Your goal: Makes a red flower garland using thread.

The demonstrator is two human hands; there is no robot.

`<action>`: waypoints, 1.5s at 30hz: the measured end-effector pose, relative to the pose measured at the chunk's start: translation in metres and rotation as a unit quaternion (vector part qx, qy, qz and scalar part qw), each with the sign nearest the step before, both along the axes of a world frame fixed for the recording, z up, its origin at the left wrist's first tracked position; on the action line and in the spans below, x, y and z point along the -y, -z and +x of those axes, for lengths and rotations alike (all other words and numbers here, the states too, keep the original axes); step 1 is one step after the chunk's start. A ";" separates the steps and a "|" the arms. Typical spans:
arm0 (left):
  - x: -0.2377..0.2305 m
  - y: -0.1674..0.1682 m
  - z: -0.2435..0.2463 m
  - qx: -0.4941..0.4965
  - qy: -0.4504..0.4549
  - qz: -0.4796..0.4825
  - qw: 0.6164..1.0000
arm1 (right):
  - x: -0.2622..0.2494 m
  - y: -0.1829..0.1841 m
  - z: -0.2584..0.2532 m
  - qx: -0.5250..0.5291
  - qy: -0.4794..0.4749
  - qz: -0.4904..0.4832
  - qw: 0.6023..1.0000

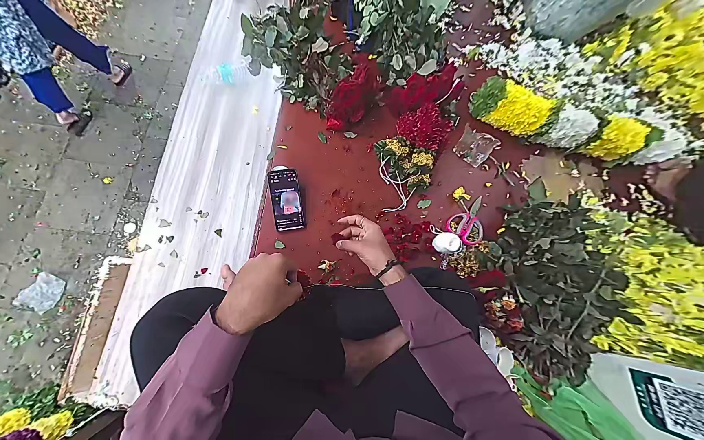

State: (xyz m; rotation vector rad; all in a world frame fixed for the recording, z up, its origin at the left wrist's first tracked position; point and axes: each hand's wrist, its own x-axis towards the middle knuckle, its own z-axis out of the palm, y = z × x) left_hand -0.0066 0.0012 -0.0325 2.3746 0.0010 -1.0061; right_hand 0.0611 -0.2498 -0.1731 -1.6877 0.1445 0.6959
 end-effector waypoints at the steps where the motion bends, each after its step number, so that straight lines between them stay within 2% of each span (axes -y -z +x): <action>1: 0.000 0.000 0.000 0.000 0.001 -0.001 1.000 | 0.001 0.001 0.000 0.008 -0.011 -0.013 1.000; 5: 0.002 0.000 0.000 -0.003 0.004 0.002 1.000 | 0.001 -0.004 0.000 0.002 -0.020 -0.020 1.000; 20: 0.002 -0.001 -0.002 0.003 0.003 0.001 1.000 | -0.001 -0.010 -0.001 -0.054 0.002 0.049 0.997; 31: 0.001 0.001 -0.003 0.005 -0.003 -0.010 1.000 | 0.003 -0.010 -0.008 0.021 0.008 0.058 0.998; 45: 0.001 0.002 -0.004 0.003 -0.008 -0.007 1.000 | 0.000 -0.018 -0.009 0.050 -0.019 0.058 0.997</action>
